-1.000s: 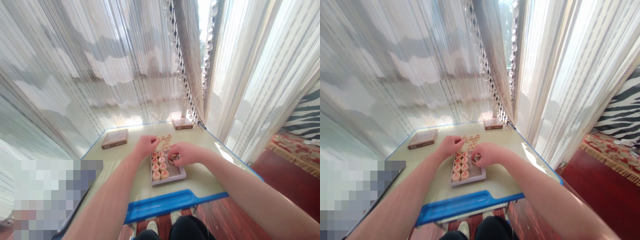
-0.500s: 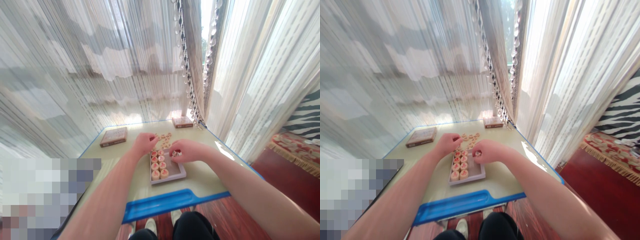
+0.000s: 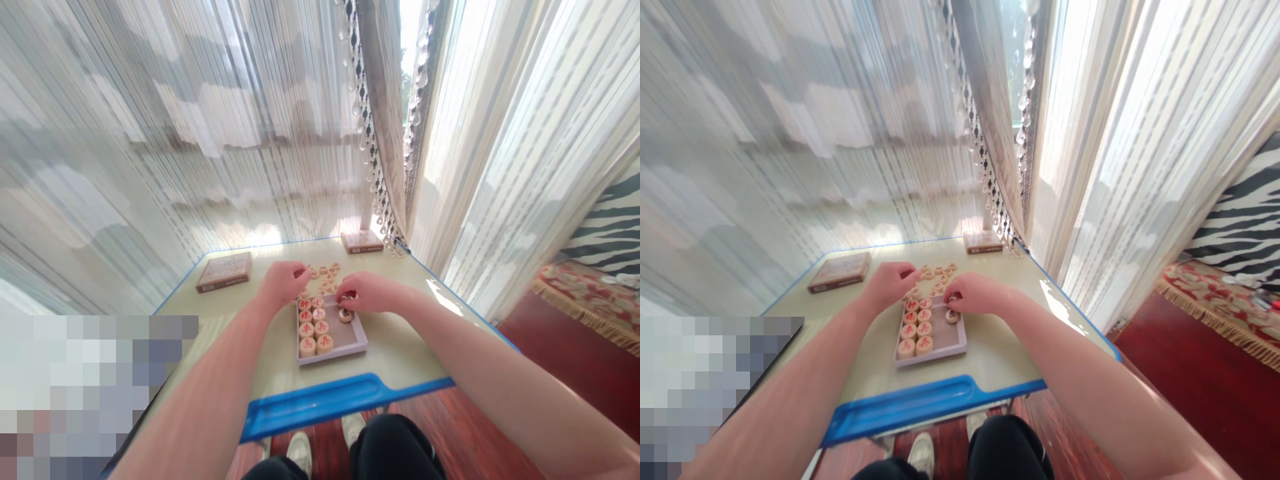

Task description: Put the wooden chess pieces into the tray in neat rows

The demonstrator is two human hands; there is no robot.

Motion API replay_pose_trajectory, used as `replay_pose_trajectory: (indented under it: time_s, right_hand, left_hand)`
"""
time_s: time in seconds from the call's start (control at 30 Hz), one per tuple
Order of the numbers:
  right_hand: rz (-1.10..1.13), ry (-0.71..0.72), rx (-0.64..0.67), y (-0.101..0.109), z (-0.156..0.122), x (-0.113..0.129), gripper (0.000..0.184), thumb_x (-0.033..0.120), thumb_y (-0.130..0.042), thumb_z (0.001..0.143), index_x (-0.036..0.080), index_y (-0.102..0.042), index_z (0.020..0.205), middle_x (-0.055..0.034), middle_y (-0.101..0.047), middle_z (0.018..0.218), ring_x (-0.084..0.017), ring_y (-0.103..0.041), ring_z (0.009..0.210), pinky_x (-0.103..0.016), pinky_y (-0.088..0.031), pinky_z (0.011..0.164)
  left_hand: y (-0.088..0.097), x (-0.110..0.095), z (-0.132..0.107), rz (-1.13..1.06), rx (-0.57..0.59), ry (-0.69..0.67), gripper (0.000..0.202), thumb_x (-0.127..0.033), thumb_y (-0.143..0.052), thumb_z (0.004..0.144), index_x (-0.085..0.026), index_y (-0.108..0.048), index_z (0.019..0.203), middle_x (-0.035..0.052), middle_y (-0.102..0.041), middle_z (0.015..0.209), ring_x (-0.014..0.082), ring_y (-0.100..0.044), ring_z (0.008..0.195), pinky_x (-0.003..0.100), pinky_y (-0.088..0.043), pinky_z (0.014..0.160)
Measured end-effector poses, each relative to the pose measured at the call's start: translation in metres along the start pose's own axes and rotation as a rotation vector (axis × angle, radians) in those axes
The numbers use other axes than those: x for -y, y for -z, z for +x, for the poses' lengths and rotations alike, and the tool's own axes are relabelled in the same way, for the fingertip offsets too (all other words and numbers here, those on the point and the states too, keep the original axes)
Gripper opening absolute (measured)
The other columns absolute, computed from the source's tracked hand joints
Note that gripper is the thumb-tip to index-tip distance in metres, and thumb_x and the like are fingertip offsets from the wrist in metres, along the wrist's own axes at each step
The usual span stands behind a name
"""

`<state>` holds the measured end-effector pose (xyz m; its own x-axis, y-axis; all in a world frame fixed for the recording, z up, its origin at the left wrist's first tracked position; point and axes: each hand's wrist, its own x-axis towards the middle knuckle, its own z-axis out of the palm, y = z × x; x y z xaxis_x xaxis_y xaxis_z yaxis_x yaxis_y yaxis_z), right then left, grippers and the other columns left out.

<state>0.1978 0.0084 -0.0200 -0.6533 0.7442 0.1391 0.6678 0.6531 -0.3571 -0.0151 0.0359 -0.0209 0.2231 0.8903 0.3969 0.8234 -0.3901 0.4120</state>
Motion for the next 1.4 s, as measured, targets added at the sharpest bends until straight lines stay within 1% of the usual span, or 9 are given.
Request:
replay_pose_trajectory:
  time_s: [0.17, 0.27, 0.47, 0.57, 0.73, 0.93, 1.17, 1.27, 1.4]
  right_hand:
    - [0.003, -0.004, -0.032, -0.002, 0.0, -0.001, 0.02, 0.018, -0.056, 0.073, 0.019, -0.07, 0.086, -0.0028, -0.066, 0.082, -0.013, -0.053, 0.068, -0.022, -0.037, 0.06]
    - [0.023, 0.0, -0.047, 0.001, -0.003, 0.0, 0.022, 0.018, -0.055, 0.073, 0.019, -0.07, 0.088, -0.0025, -0.066, 0.082, -0.013, -0.054, 0.07, -0.022, -0.037, 0.062]
    - [0.042, 0.023, 0.12, 0.01, -0.01, 0.007, 0.022, 0.029, -0.061, 0.069, 0.023, -0.072, 0.087, -0.0005, -0.065, 0.075, -0.012, -0.053, 0.063, -0.023, -0.038, 0.058]
    - [0.035, 0.013, 0.15, 0.008, -0.011, 0.008, 0.024, 0.029, -0.061, 0.067, 0.025, -0.072, 0.088, 0.0007, -0.065, 0.075, -0.012, -0.053, 0.061, -0.023, -0.038, 0.057]
    - [0.036, 0.028, 0.139, 0.003, -0.008, 0.006, 0.024, 0.024, -0.058, 0.066, 0.025, -0.072, 0.086, 0.0014, -0.067, 0.077, -0.012, -0.054, 0.063, -0.023, -0.039, 0.059]
    - [0.081, 0.017, 0.166, 0.005, -0.009, 0.006, 0.027, 0.018, -0.055, 0.066, 0.024, -0.072, 0.087, 0.0012, -0.068, 0.078, -0.011, -0.054, 0.062, -0.022, -0.039, 0.058]
    - [0.092, 0.012, 0.128, 0.008, -0.01, 0.006, 0.026, 0.023, -0.059, 0.066, 0.024, -0.072, 0.088, 0.0016, -0.061, 0.069, -0.01, -0.05, 0.058, -0.021, -0.037, 0.054]
    - [0.097, 0.001, 0.107, 0.009, -0.01, 0.006, 0.025, 0.024, -0.061, 0.065, 0.022, -0.071, 0.088, 0.0015, -0.06, 0.069, -0.01, -0.049, 0.058, -0.021, -0.037, 0.054]
    - [0.103, 0.013, 0.115, 0.009, -0.01, 0.005, 0.023, 0.023, -0.06, 0.066, 0.022, -0.071, 0.085, 0.0015, -0.061, 0.071, -0.01, -0.05, 0.06, -0.02, -0.037, 0.055]
  left_hand:
    - [-0.001, 0.001, 0.0, 0.028, 0.018, 0.0, 0.029, -0.036, -0.047, 0.071, -0.015, -0.055, 0.054, -0.0027, -0.046, 0.048, 0.0099, -0.04, 0.052, 0.023, -0.029, 0.05]
    - [0.0, 0.001, 0.001, 0.032, 0.025, -0.004, 0.029, -0.037, -0.046, 0.072, -0.015, -0.056, 0.055, -0.0026, -0.046, 0.048, 0.0099, -0.04, 0.052, 0.023, -0.029, 0.05]
    - [-0.002, 0.002, 0.001, 0.05, 0.017, -0.02, 0.029, -0.036, -0.046, 0.072, -0.014, -0.058, 0.056, -0.0024, -0.047, 0.048, 0.0096, -0.038, 0.051, 0.023, -0.027, 0.05]
    - [-0.002, 0.001, 0.0, 0.056, 0.022, -0.013, 0.029, -0.035, -0.046, 0.072, -0.014, -0.059, 0.057, -0.0022, -0.048, 0.048, 0.0094, -0.037, 0.051, 0.024, -0.026, 0.05]
    - [0.0, -0.002, 0.001, 0.055, 0.034, -0.013, 0.029, -0.035, -0.046, 0.071, -0.015, -0.056, 0.054, -0.0023, -0.046, 0.047, 0.0097, -0.038, 0.05, 0.024, -0.026, 0.05]
    - [-0.001, -0.002, 0.0, 0.059, 0.05, -0.015, 0.028, -0.035, -0.044, 0.071, -0.015, -0.056, 0.054, -0.0018, -0.047, 0.047, 0.0101, -0.039, 0.05, 0.024, -0.026, 0.05]
    - [0.0, -0.004, -0.001, 0.062, 0.053, -0.014, 0.028, -0.035, -0.044, 0.071, -0.015, -0.057, 0.055, -0.0019, -0.049, 0.047, 0.0096, -0.038, 0.049, 0.024, -0.025, 0.049]
    - [0.0, -0.003, -0.001, 0.065, 0.056, -0.01, 0.028, -0.034, -0.044, 0.071, -0.015, -0.058, 0.055, -0.0018, -0.049, 0.048, 0.0095, -0.037, 0.049, 0.024, -0.025, 0.049]
    - [-0.001, -0.002, 0.0, 0.081, 0.061, -0.016, 0.03, -0.035, -0.045, 0.072, -0.015, -0.059, 0.056, -0.0014, -0.05, 0.047, 0.0096, -0.037, 0.05, 0.024, -0.024, 0.049]
